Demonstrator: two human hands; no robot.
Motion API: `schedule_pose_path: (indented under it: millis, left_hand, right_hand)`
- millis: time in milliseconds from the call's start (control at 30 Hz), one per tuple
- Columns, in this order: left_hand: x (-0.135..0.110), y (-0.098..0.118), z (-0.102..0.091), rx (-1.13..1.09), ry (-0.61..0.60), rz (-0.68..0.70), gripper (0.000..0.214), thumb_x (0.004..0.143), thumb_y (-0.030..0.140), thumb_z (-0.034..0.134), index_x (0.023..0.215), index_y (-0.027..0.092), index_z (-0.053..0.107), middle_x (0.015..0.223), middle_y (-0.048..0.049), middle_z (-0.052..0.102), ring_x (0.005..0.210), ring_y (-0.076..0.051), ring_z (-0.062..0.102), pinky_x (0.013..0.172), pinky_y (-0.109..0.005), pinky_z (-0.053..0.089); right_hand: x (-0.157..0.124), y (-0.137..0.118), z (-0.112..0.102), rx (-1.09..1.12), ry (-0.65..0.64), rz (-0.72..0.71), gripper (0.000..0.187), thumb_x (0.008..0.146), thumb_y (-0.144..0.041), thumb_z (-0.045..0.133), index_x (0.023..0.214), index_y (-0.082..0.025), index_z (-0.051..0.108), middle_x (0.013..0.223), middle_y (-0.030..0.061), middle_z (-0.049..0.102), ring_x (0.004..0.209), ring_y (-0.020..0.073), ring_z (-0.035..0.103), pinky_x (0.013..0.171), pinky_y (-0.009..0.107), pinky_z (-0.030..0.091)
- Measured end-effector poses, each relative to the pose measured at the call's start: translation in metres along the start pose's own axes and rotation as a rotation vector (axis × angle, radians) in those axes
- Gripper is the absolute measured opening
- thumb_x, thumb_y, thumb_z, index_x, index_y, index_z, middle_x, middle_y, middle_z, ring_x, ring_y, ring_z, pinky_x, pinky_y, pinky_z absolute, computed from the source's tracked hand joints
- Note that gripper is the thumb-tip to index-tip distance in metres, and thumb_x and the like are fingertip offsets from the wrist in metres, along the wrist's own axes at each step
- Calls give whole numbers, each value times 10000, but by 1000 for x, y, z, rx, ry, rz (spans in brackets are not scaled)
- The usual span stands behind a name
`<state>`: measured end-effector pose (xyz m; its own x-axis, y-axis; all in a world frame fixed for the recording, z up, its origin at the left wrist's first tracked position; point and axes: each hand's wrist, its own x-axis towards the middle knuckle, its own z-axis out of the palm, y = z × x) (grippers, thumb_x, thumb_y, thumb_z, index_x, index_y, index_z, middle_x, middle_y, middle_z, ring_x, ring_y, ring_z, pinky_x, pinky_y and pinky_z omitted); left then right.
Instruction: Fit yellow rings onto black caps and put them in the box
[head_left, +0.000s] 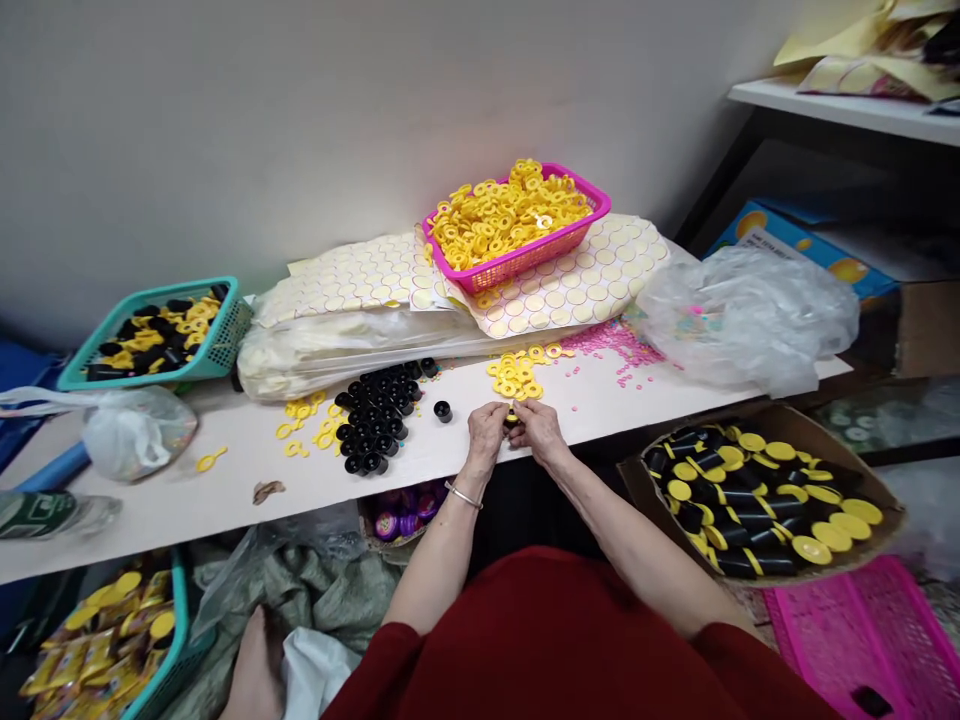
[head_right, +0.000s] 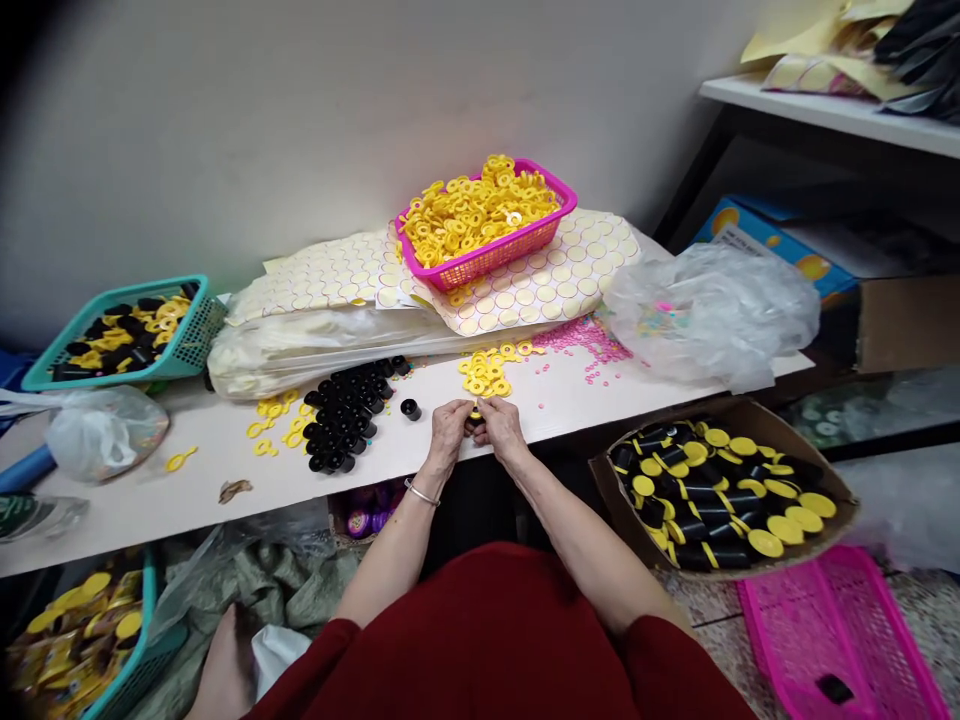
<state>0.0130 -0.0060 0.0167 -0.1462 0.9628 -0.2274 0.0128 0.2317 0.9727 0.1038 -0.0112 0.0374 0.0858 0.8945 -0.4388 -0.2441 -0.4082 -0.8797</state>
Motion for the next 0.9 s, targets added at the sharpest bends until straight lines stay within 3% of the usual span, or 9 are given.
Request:
schedule_pose_path:
  millis: [233, 367, 467, 600, 700, 800, 900]
  left_hand:
    - [1, -9, 1, 95, 21, 99, 353, 767, 476, 537, 737, 142, 645, 601, 13, 571, 547, -91, 481, 518, -202, 382]
    - [-2, -11, -1, 35, -18, 96, 362, 779, 477, 532, 818, 140, 658, 703, -8, 612, 573, -87, 493, 548, -209, 400]
    - [-4, -9, -6, -53, -96, 91, 346, 768, 463, 555, 803, 133, 655, 726, -12, 612, 564, -76, 481, 541, -207, 397]
    - [-2, -6, -12, -137, -162, 84, 367, 771, 466, 544, 798, 119, 660, 637, -12, 590, 556, -88, 491, 526, -211, 400]
    - [0, -8, -15, -148, -158, 31, 342, 752, 400, 546, 866, 104, 672, 543, 3, 554, 503, -91, 477, 496, -215, 380]
    - [2, -14, -14, -61, -115, 53, 332, 638, 252, 611, 931, 112, 674, 714, -20, 635, 529, -73, 477, 516, -210, 384]
    - [5, -20, -14, 86, -140, 173, 419, 548, 150, 625, 964, 124, 666, 946, -45, 641, 523, -40, 443, 524, -207, 393]
  right_hand:
    - [4, 7, -1, 0, 25, -45, 250, 685, -382, 638, 754, -146, 593, 509, -40, 531, 352, 60, 462, 314, 160, 391]
    - [3, 13, -6, 20, 4, -88, 392, 715, -449, 611, 970, -151, 630, 605, -28, 568, 401, 63, 487, 365, 182, 437]
    - [2, 14, -13, 35, -91, -76, 521, 694, -473, 651, 1108, -162, 597, 686, -22, 579, 443, 61, 511, 415, 200, 477]
    - [3, 15, -21, -73, -147, -224, 537, 587, -446, 762, 1038, -182, 638, 964, 21, 572, 503, 48, 528, 409, 213, 474]
    - [8, 18, -26, -131, -112, -340, 448, 634, -468, 733, 981, -195, 657, 1047, 29, 530, 504, 34, 497, 370, 205, 418]
    - [13, 20, -32, -167, -49, -408, 400, 691, -483, 691, 969, -196, 659, 1009, 27, 539, 492, 26, 442, 376, 201, 373]
    - [14, 20, -40, -260, 4, -501, 399, 707, -487, 681, 975, -192, 660, 1011, 40, 554, 609, 71, 504, 481, 219, 434]
